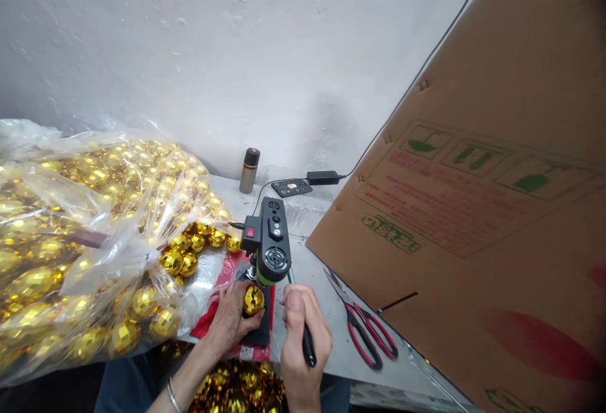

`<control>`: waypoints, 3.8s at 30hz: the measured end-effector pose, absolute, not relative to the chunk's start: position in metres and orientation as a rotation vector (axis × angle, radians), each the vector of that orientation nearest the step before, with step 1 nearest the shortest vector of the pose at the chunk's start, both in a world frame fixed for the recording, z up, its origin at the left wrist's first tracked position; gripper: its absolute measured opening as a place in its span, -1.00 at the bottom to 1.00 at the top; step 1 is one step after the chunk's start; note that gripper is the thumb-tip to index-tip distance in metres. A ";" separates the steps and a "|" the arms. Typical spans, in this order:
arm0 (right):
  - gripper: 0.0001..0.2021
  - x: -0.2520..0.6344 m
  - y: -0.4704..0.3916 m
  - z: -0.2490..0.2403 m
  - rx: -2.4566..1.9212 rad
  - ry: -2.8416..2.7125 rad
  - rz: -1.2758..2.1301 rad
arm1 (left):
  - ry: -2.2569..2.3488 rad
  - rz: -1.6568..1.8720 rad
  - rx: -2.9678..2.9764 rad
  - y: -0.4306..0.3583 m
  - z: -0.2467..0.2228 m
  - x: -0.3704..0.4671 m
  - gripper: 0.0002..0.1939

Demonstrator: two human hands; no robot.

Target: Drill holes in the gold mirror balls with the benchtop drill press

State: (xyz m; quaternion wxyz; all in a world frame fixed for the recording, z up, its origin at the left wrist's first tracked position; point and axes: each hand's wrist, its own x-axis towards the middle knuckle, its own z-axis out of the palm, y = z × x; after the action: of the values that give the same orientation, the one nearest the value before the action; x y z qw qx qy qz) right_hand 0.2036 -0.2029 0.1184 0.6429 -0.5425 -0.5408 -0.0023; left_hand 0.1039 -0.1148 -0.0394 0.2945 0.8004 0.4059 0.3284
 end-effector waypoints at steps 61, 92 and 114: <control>-0.67 0.203 -0.188 0.027 -1.149 -1.207 -0.345 | 1.135 0.858 2.030 -0.118 -0.044 0.108 -0.56; -0.76 0.207 -0.204 0.093 -1.227 -1.288 -0.092 | 1.761 0.299 2.858 -0.035 -0.003 0.026 -0.50; -0.72 0.204 -0.203 0.091 -1.225 -1.272 -0.104 | 1.096 0.522 2.523 -0.065 -0.023 0.036 -0.53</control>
State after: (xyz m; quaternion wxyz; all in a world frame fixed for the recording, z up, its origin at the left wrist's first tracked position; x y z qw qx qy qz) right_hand 0.2036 -0.2028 0.0906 0.6337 -0.5357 -0.5562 -0.0454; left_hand 0.0355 -0.0653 -0.0231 0.1702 0.8880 0.3857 0.1836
